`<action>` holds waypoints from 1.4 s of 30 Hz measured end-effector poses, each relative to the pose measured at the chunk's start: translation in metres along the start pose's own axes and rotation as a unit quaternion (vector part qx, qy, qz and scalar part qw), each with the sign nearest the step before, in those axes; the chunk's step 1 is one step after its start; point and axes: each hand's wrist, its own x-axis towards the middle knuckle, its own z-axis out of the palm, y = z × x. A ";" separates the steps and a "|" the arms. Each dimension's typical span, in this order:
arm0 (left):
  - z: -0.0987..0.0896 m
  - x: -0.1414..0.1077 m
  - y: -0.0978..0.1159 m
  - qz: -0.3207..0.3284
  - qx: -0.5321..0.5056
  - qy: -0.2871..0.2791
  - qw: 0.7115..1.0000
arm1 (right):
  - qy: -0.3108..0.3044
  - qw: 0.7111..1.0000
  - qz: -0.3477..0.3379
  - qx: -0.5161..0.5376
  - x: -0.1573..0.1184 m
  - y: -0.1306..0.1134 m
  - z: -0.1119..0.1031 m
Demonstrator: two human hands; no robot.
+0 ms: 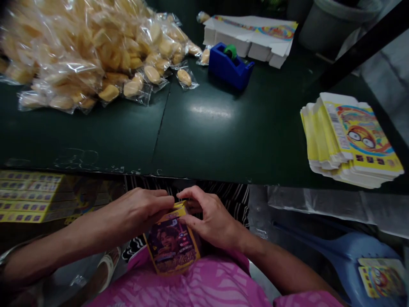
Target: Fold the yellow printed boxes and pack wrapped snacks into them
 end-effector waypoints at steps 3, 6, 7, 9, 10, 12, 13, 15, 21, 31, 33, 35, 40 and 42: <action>-0.004 0.005 -0.004 0.022 -0.006 -0.016 1.000 | 0.010 1.000 -0.002 0.006 0.002 0.003 0.002; -0.007 0.013 -0.007 0.039 -0.007 -0.027 0.999 | 0.011 1.000 0.004 0.011 0.006 0.006 0.003; -0.008 0.015 -0.008 0.042 0.004 -0.032 0.999 | 0.009 1.000 0.006 0.016 0.007 0.006 0.003; -0.007 0.016 -0.007 0.038 0.025 -0.036 0.998 | 0.000 1.000 0.005 0.023 0.008 0.006 0.001; -0.007 0.015 -0.007 0.029 0.022 -0.030 0.999 | -0.005 1.000 0.001 0.017 0.007 0.006 -0.001; -0.005 0.009 -0.007 -0.008 -0.027 -0.017 0.999 | 0.004 1.000 -0.014 -0.006 0.005 0.007 -0.005; -0.003 0.005 -0.008 -0.034 -0.074 -0.005 0.997 | 0.017 1.000 -0.022 -0.014 0.004 0.008 -0.008; 0.002 -0.004 -0.013 -0.097 -0.186 0.050 0.976 | 0.056 0.998 -0.026 -0.012 -0.001 0.011 -0.014; 0.046 -0.017 -0.021 -0.218 -0.444 0.287 0.820 | 0.101 0.995 -0.007 0.027 -0.010 0.016 -0.023; 0.072 -0.030 -0.007 -0.171 -0.356 0.340 0.853 | 0.094 0.995 -0.041 -0.008 -0.019 0.017 -0.008; 0.069 -0.028 -0.006 -0.183 -0.361 0.331 0.852 | 0.111 0.993 -0.042 -0.006 -0.017 0.015 -0.004; 0.070 -0.025 -0.002 -0.192 -0.356 0.323 0.856 | 0.130 0.991 -0.038 -0.002 -0.016 0.014 0.000; 0.090 -0.033 0.004 -0.220 -0.382 0.322 0.838 | 0.172 0.984 0.000 0.046 -0.024 0.015 0.011; 0.093 -0.034 -0.002 -0.233 -0.408 0.323 0.822 | 0.186 0.980 -0.010 0.066 -0.020 0.014 0.010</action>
